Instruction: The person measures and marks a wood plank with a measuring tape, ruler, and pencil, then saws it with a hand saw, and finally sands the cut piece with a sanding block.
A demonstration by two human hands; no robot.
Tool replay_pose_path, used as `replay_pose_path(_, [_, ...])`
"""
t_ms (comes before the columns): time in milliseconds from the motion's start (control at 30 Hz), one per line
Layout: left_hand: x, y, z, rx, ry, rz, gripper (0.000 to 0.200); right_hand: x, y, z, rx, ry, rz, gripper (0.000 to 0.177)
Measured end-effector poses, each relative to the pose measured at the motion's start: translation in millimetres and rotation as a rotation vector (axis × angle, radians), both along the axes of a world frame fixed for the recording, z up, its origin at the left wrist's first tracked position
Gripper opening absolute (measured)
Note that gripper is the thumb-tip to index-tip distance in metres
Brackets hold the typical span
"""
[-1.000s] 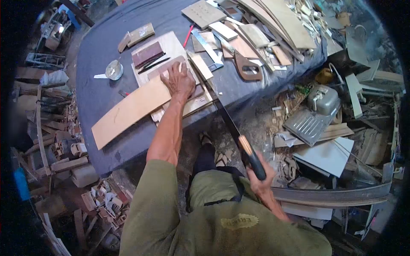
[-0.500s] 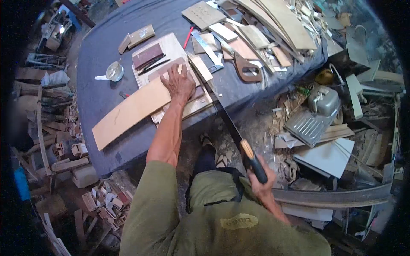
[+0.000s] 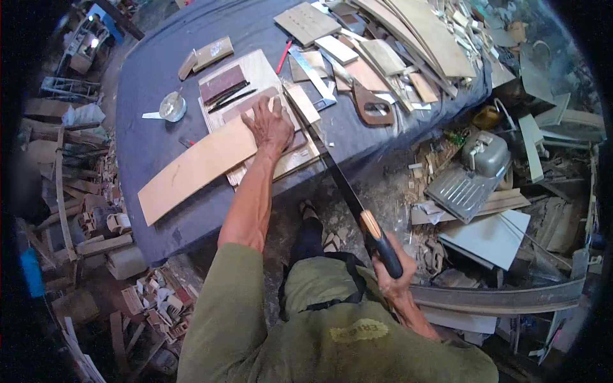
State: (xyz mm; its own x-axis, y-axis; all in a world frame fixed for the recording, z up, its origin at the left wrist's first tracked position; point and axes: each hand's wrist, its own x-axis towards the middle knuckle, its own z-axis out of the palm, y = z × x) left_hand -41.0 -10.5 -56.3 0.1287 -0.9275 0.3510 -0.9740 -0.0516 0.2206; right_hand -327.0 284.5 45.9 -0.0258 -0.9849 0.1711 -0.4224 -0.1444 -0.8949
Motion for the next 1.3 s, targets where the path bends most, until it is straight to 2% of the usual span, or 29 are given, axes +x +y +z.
replay_pose_path(100, [3,-2,-6,-0.012,-0.019,-0.008,0.04,30,-52,14,0.149,-0.034,0.007,0.061])
replay_pose_path(200, [2,-2,-5,-0.019,-0.031,0.007,0.041,34,-69,0,0.23,-0.061,0.022,0.061])
replay_pose_path(300, [-1,-1,-4,-0.02,-0.025,0.014,0.043,16,-37,-10,0.106,-0.039,0.006,0.061])
replay_pose_path(433, [1,-1,-2,0.01,-0.007,-0.004,0.043,-1,1,8,0.048,-0.034,-0.003,0.058])
replay_pose_path(567, [3,-1,-5,0.008,-0.039,-0.013,0.041,41,-67,9,0.154,-0.076,-0.018,0.056])
replay_pose_path(633, [4,-5,-4,-0.014,-0.012,0.003,0.041,44,-76,-3,0.135,-0.111,-0.027,0.056])
replay_pose_path(767, [0,-1,-4,-0.01,-0.008,0.023,0.041,23,-40,-3,0.155,-0.011,-0.054,0.056])
replay_pose_path(867, [-2,3,-1,0.012,0.023,0.011,0.039,-1,4,0,0.102,-0.056,-0.047,0.056])
replay_pose_path(1000, [0,0,-2,0.04,0.012,-0.006,0.039,28,-43,-3,0.022,-0.041,-0.077,0.054])
replay_pose_path(1100, [3,-7,0,0.008,0.013,0.011,0.04,36,-67,-2,0.155,-0.137,-0.048,0.054])
replay_pose_path(1167, [-2,10,-8,0.047,0.019,0.007,0.04,26,-35,-2,0.132,-0.07,-0.063,0.053])
replay_pose_path(1300, [-3,2,5,0.046,0.014,0.021,0.04,-3,5,-1,0.063,-0.002,-0.044,0.053])
